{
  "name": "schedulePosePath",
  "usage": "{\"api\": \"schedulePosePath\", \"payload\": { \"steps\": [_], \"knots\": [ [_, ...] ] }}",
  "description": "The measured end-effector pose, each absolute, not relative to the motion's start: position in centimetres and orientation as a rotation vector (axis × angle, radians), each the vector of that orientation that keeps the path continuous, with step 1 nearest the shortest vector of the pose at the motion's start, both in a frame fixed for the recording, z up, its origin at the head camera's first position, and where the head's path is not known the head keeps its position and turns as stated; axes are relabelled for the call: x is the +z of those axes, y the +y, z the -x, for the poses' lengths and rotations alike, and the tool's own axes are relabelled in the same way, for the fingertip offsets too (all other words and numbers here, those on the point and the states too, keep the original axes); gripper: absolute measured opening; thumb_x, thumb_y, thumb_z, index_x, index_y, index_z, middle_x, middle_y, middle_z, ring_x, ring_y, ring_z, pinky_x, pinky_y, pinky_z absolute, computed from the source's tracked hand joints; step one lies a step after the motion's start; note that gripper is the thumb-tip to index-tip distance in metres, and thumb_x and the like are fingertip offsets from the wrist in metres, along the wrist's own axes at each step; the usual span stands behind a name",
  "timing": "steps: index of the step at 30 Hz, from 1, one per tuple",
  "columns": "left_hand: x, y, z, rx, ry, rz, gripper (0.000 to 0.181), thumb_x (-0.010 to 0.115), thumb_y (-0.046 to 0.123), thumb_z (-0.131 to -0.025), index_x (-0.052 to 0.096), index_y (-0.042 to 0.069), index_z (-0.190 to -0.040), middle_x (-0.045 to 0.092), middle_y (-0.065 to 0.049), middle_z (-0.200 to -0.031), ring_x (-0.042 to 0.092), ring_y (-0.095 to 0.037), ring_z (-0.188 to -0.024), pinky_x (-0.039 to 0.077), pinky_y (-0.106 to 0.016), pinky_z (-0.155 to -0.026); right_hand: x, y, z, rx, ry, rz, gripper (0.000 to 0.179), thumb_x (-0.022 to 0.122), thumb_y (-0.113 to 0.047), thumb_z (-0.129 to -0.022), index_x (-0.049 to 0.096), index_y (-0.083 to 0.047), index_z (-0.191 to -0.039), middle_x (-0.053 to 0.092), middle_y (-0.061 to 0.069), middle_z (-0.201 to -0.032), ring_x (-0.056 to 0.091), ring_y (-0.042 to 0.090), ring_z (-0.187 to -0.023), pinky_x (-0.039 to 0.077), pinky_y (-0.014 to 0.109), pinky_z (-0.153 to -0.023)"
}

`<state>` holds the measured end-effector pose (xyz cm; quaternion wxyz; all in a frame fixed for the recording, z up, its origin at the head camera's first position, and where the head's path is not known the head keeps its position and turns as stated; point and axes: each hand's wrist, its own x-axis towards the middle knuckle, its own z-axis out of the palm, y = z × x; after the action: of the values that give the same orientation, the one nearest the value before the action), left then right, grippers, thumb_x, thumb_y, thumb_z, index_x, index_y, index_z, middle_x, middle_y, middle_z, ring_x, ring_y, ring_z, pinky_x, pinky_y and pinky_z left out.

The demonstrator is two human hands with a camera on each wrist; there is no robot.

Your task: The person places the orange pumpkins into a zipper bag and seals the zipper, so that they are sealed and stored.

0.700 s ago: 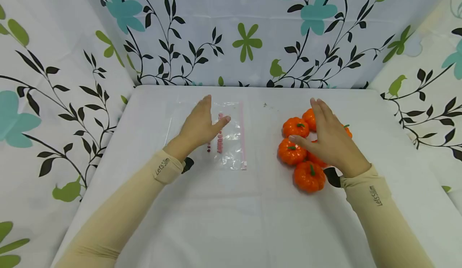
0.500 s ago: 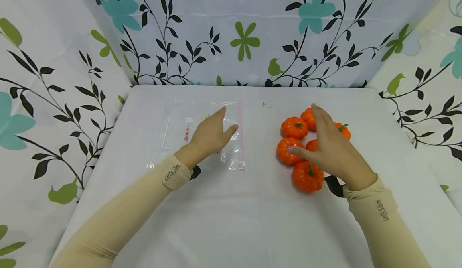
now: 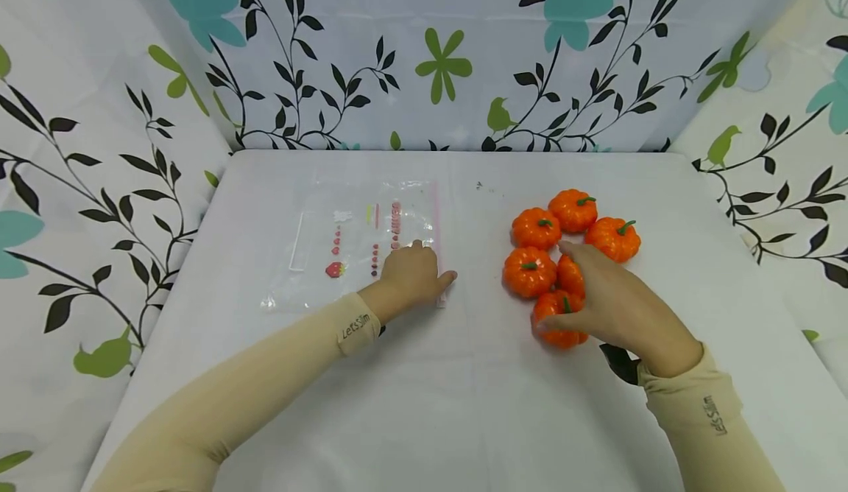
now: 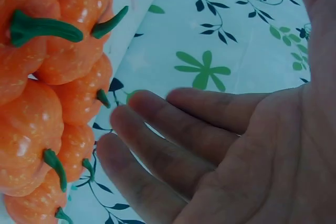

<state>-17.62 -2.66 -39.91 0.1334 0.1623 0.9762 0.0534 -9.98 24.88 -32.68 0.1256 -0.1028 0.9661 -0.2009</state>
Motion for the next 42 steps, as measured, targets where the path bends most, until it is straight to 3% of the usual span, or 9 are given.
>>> {"api": "schedulePosePath", "payload": {
  "steps": [3,9,18,22,26,33,42],
  "knots": [
    [-40.2,-2.6,17.6,0.095,2.833,-0.454,0.061,0.054,0.056,-0.098,0.072,-0.002,-0.103,0.061,-0.020,-0.123,0.069,-0.033,-0.092,0.057,-0.044,-0.079,-33.1,25.0,9.9,-0.567,2.802,0.310,0.110,0.089,-0.051,-0.070,0.039,0.004,-0.150,0.045,0.024,-0.149,0.044,0.043,-0.134,0.036,0.063,-0.108],
    [-40.9,-2.6,17.9,0.019,2.897,-0.474,0.055,0.060,0.052,-0.095,0.075,-0.001,-0.100,0.060,-0.025,-0.129,0.068,-0.035,-0.096,0.058,-0.045,-0.079,-34.2,25.0,10.0,-0.539,2.799,0.305,0.093,0.093,-0.035,-0.068,0.050,0.005,-0.140,0.054,0.023,-0.139,0.052,0.040,-0.124,0.043,0.060,-0.103],
    [-41.3,-3.6,18.4,0.048,2.932,-0.485,0.035,0.060,0.030,-0.090,0.075,-0.002,-0.092,0.065,-0.019,-0.110,0.067,-0.028,-0.083,0.058,-0.045,-0.070,-36.2,24.9,9.4,-0.410,2.813,0.269,0.082,0.094,-0.032,-0.065,0.059,0.005,-0.130,0.059,0.024,-0.128,0.059,0.041,-0.112,0.049,0.060,-0.094],
    [-41.5,-4.4,18.3,0.054,2.995,-0.544,0.028,0.062,0.024,-0.091,0.070,0.003,-0.074,0.065,-0.011,-0.083,0.064,-0.023,-0.069,0.058,-0.044,-0.063,-36.5,24.7,9.3,-0.311,2.833,0.302,0.080,0.095,-0.028,-0.063,0.060,0.006,-0.128,0.058,0.025,-0.126,0.060,0.041,-0.107,0.052,0.059,-0.089],
    [-41.5,-5.3,18.1,0.102,3.054,-0.585,0.032,0.067,0.017,-0.088,0.058,0.010,-0.059,0.059,-0.005,-0.063,0.058,-0.019,-0.057,0.056,-0.042,-0.054,-36.2,24.3,9.2,-0.276,2.815,0.361,0.079,0.095,-0.029,-0.062,0.063,0.002,-0.126,0.059,0.022,-0.126,0.061,0.039,-0.107,0.053,0.058,-0.087],
    [-41.1,-6.6,17.6,0.138,3.146,-0.590,0.033,0.065,0.012,-0.084,0.053,0.010,-0.053,0.058,-0.005,-0.056,0.053,-0.017,-0.049,0.054,-0.043,-0.049,-34.4,23.0,9.8,-0.491,2.719,0.558,0.070,0.092,-0.032,-0.065,0.064,-0.012,-0.126,0.062,0.003,-0.120,0.060,0.025,-0.110,0.052,0.049,-0.093],
    [-41.0,-7.6,17.0,0.276,3.400,-0.687,0.032,0.066,0.011,-0.076,0.046,0.013,-0.051,0.044,0.000,-0.051,0.041,-0.014,-0.045,0.046,-0.037,-0.041,-33.6,20.4,12.1,-0.756,2.698,0.640,0.069,0.090,-0.031,-0.069,0.060,-0.015,-0.129,0.059,-0.001,-0.122,0.059,0.019,-0.111,0.052,0.042,-0.093]
  ]
}}
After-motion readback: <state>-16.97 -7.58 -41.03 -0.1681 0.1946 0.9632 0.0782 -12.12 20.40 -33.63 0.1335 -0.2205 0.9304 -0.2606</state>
